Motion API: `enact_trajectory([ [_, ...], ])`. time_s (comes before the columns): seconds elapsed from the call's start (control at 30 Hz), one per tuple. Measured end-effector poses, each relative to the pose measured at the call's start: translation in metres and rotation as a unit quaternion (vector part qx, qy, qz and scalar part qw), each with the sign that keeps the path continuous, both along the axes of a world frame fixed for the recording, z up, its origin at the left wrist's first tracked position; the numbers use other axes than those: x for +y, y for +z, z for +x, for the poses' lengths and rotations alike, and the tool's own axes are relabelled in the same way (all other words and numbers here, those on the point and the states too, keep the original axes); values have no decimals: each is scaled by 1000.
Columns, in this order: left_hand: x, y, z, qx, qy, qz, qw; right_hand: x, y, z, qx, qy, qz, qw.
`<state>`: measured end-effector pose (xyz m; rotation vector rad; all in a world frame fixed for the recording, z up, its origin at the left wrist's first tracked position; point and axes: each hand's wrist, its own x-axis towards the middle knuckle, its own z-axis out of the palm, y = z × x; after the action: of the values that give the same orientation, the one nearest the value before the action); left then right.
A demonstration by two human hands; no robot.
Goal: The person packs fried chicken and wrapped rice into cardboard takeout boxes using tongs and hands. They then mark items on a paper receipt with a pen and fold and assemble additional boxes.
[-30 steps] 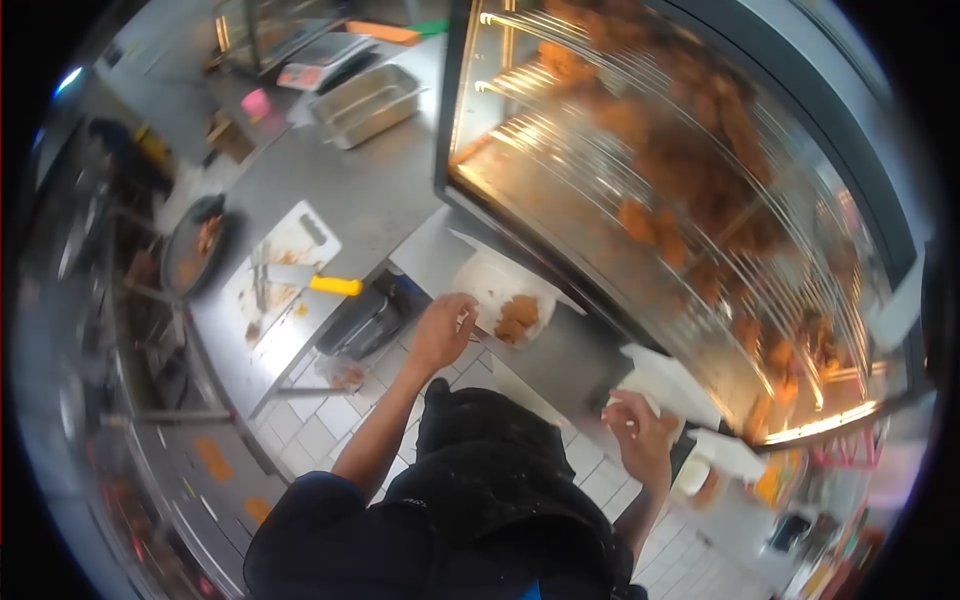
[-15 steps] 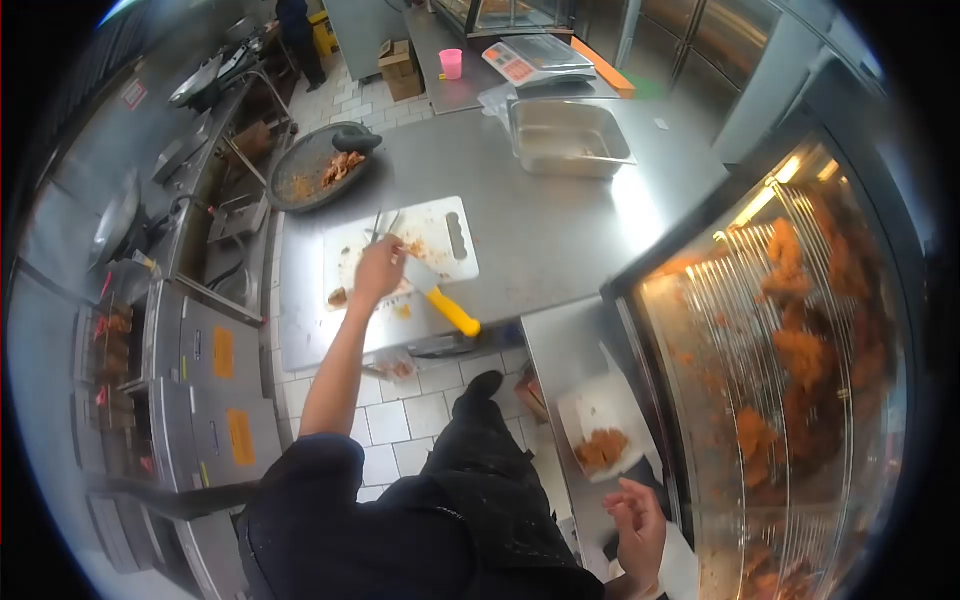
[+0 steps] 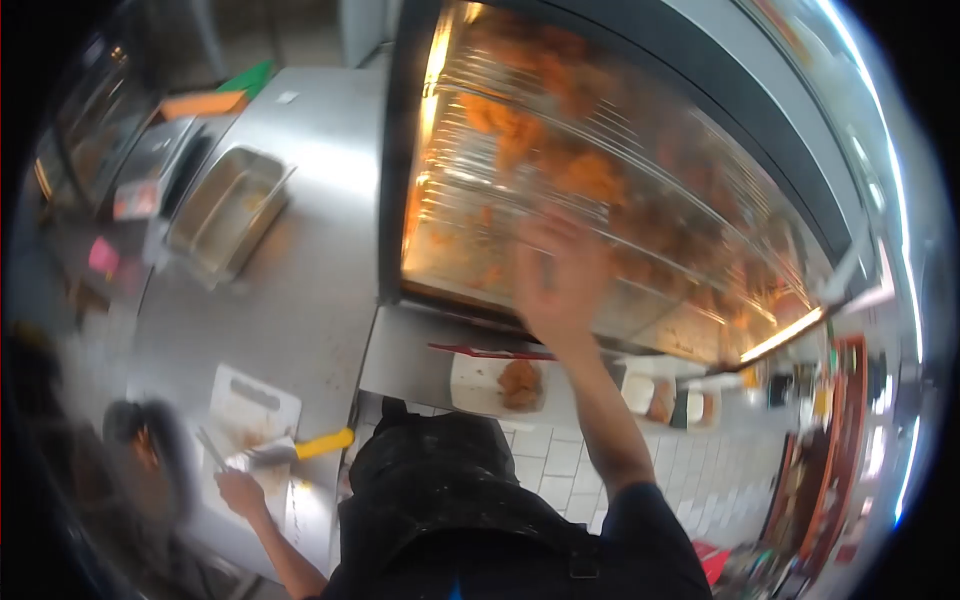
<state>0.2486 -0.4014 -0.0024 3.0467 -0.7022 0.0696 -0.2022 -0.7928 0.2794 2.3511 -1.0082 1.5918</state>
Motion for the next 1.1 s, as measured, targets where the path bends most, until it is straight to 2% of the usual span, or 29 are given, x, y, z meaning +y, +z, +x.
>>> enact_trajectory([
  [0.03, -21, 16, 1, -2, -26, -2, 1000, -16, -6, 14, 24, 26, -35, 999],
  [0.07, -41, 40, -10, 51, -51, -69, 995, -25, -10, 29, 25, 57, -39, 997],
  [0.1, -62, 69, -25, 105, -73, -133, 983, -34, -15, 44, 16, 49, -48, 998],
  [0.17, -119, 131, -77, 176, -126, -184, 959, -44, -24, 57, 5, 38, -70, 997],
  [0.27, -175, 167, -133, 303, -199, -253, 897, -59, -32, 60, -9, 29, -102, 994],
  [0.3, -193, 170, -149, 358, -182, -259, 879, -57, -30, 54, 53, 4, -103, 993],
  [0.33, -205, 175, -165, 372, -220, -255, 865, -56, -28, 47, 114, -22, -102, 988],
  [0.43, -230, 182, -198, 393, -312, -229, 834, -55, -25, 14, 163, -69, -118, 977],
  [0.5, -240, 176, -210, 381, -350, -220, 827, -49, -22, -13, 171, -85, -123, 974],
  [0.57, -244, 177, -218, 425, -408, -276, 759, -43, -20, -41, 174, -108, -128, 970],
  [0.6, -245, 180, -220, 425, -408, -275, 760, -39, -20, -57, 173, -118, -129, 969],
  [0.77, -247, 201, -227, 497, -441, -277, 694, -24, -32, -151, 190, -160, -128, 960],
  [0.83, -253, 206, -233, 522, -446, -279, 671, -14, -39, -168, 118, -301, -125, 938],
  [0.9, -266, 208, -254, 657, -433, -342, 514, 25, -36, -113, -33, -335, -62, 939],
  [0.93, -275, 207, -270, 657, -436, -344, 510, 57, -54, -81, -177, -245, 145, 942],
  [0.97, -286, 204, -288, 688, -444, -357, 449, 82, -57, -57, -27, -127, 124, 984],
  [1.0, -296, 203, -302, 716, -449, -369, 387, 116, -24, -14, -145, 3, 385, 911],
  [1.03, -304, 206, -312, 715, -450, -370, 386, 128, -24, 3, -115, -3, 375, 920],
  [1.1, -310, 210, -327, 606, -553, -332, 465, 135, -29, 7, -89, -16, 368, 925],
])
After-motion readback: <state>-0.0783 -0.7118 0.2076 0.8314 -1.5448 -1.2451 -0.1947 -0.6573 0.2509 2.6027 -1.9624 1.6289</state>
